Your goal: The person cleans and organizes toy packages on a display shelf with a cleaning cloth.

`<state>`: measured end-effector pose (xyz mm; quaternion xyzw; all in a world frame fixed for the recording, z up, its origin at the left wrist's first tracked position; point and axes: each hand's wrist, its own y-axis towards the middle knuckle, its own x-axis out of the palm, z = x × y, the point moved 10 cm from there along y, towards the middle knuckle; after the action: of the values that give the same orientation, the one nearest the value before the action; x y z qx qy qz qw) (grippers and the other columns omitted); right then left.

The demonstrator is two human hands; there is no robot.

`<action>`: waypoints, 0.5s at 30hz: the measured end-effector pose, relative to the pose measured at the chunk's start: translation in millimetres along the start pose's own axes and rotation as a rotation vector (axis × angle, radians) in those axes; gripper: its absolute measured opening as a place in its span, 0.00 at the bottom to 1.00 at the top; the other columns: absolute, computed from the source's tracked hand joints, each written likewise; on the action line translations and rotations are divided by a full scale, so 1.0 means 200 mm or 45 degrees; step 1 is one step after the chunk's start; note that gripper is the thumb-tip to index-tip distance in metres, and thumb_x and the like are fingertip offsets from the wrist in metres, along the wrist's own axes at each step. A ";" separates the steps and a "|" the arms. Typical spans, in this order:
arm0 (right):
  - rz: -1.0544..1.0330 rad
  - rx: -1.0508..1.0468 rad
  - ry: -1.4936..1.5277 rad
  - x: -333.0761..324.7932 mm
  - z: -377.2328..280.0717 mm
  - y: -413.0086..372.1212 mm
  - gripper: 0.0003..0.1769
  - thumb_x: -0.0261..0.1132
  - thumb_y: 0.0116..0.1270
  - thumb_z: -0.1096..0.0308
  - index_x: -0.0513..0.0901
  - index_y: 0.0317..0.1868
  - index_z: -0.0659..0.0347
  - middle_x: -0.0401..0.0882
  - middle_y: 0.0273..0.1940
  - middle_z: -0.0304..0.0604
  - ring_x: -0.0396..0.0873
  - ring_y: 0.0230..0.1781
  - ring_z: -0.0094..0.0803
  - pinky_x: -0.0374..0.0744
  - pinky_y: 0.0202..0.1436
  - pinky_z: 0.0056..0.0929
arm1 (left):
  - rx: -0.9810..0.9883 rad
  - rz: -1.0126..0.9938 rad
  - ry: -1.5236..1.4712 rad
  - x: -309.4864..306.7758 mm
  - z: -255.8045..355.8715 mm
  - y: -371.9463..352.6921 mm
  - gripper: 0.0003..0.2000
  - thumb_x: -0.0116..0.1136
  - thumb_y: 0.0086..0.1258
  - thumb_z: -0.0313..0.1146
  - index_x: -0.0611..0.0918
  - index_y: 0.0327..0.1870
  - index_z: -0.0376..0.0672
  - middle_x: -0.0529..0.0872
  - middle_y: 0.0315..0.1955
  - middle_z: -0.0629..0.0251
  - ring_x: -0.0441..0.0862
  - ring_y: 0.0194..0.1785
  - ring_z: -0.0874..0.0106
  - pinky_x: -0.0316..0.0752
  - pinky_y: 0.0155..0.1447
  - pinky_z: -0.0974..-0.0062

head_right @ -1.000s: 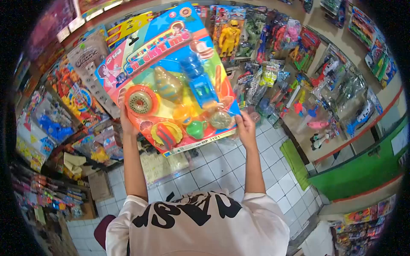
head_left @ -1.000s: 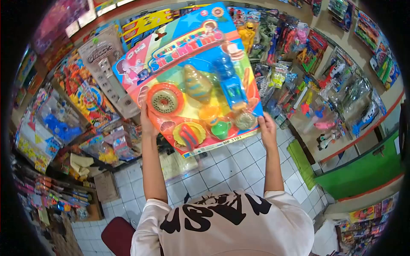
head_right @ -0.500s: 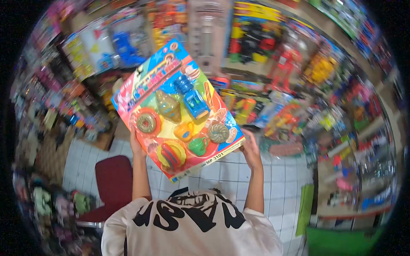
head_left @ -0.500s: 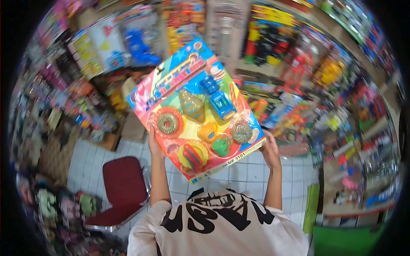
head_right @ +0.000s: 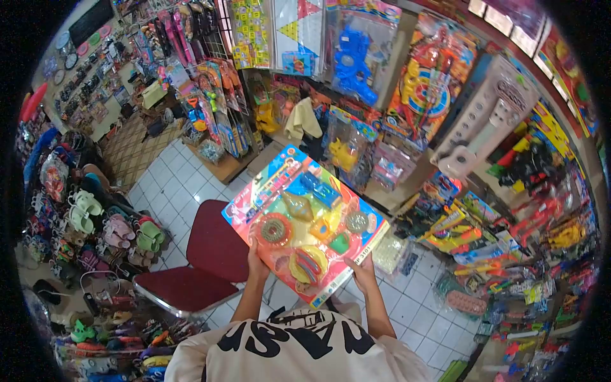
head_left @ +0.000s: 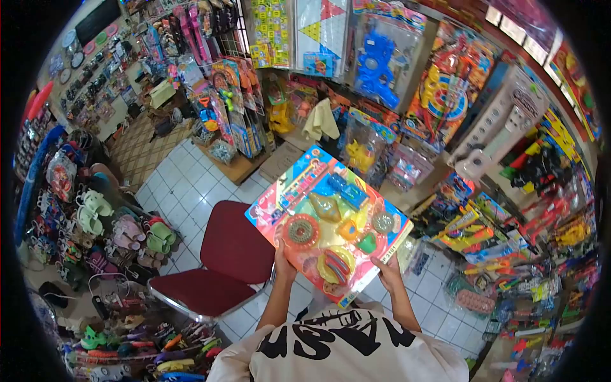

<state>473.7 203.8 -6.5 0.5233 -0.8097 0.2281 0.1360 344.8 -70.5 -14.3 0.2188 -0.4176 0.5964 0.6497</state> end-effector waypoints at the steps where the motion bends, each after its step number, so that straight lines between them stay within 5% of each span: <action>1: 0.022 0.002 -0.015 0.00 0.00 0.04 0.42 0.62 0.58 0.87 0.54 0.70 0.55 0.66 0.63 0.41 0.68 0.61 0.31 0.73 0.62 0.31 | -0.059 0.033 0.026 -0.04 -0.01 0.06 0.23 0.43 0.76 0.45 0.64 0.67 0.43 0.70 0.63 0.63 0.68 0.66 0.66 0.64 0.68 0.63; 7: 0.203 0.091 0.165 -0.04 0.10 0.30 0.37 0.60 0.58 0.87 0.59 0.67 0.55 0.71 0.59 0.43 0.73 0.57 0.33 0.76 0.58 0.32 | -0.118 0.002 0.243 -0.24 -0.09 0.55 0.21 0.48 0.73 0.35 0.67 0.65 0.42 0.73 0.62 0.68 0.70 0.64 0.71 0.64 0.66 0.69; 8: 0.224 0.102 0.199 -0.06 0.13 0.34 0.37 0.60 0.59 0.86 0.59 0.66 0.55 0.71 0.59 0.43 0.74 0.57 0.33 0.77 0.58 0.32 | -0.327 0.163 0.212 -0.33 -0.16 0.60 0.21 0.51 0.71 0.32 0.67 0.65 0.43 0.74 0.61 0.68 0.70 0.63 0.72 0.66 0.65 0.71; 11: 0.331 0.073 0.303 -0.11 0.13 0.42 0.36 0.60 0.60 0.85 0.60 0.67 0.53 0.71 0.58 0.42 0.74 0.57 0.33 0.77 0.58 0.33 | -0.435 0.020 0.547 -0.28 -0.19 0.77 0.20 0.51 0.70 0.42 0.72 0.60 0.43 0.79 0.53 0.69 0.75 0.56 0.74 0.70 0.58 0.72; 15: 0.433 0.081 0.321 -0.20 0.11 0.47 0.38 0.60 0.60 0.86 0.59 0.68 0.52 0.70 0.60 0.42 0.73 0.58 0.33 0.76 0.58 0.33 | -0.452 -0.033 0.328 -0.06 -0.09 1.03 0.26 0.42 0.70 0.53 0.71 0.61 0.42 0.78 0.56 0.65 0.75 0.58 0.68 0.67 0.63 0.66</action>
<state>405.5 256.7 -65.5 0.3505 -0.8554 0.3368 0.1791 152.9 -24.6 -78.2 0.0283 -0.4267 0.5280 0.7337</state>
